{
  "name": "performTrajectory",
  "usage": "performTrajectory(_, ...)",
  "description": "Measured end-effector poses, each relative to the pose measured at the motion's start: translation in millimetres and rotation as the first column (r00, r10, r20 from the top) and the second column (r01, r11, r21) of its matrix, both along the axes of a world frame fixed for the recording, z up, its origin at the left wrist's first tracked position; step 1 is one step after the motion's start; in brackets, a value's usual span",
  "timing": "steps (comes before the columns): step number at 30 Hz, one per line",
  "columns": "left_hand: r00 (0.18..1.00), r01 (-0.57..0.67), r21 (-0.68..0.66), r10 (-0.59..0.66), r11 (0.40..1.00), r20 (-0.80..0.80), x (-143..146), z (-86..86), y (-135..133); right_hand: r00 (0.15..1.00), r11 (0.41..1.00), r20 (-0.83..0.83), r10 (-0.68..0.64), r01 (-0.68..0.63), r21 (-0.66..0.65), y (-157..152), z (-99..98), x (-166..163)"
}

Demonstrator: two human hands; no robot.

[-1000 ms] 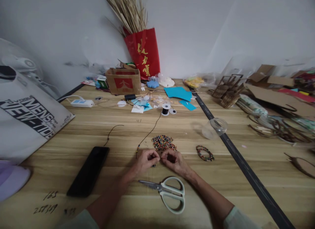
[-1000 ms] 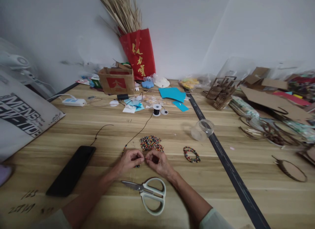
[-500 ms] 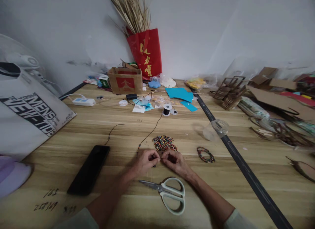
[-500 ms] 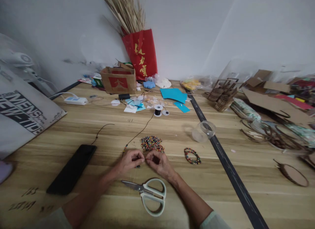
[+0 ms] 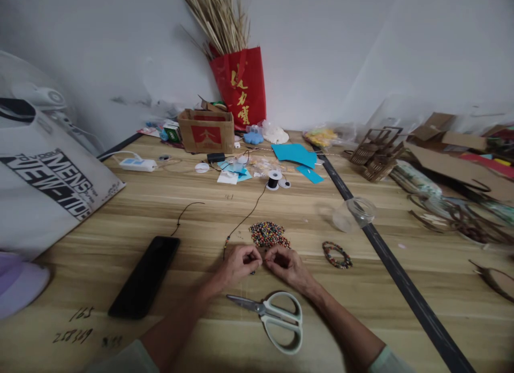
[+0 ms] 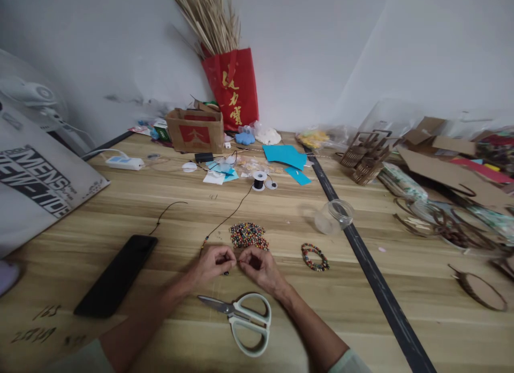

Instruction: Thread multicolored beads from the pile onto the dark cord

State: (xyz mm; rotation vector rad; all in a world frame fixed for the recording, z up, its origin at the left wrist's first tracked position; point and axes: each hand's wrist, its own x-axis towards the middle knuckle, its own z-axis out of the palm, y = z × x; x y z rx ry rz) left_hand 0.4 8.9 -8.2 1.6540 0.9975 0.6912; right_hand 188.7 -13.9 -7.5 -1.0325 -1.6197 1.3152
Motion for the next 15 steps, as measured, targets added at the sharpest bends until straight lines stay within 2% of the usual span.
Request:
performTrajectory(8,1.000,-0.023,0.013,0.023,1.000,-0.003,0.6,4.0,-0.9,1.000,1.000,0.024,-0.005,0.005,0.007,-0.8,2.7,-0.5)
performTrajectory(15,1.000,-0.023,0.006,0.023,1.000,0.008,1.1,4.5,-0.3,1.000,1.000,0.014,-0.001,0.001,0.000,-0.3,-3.5,0.3)
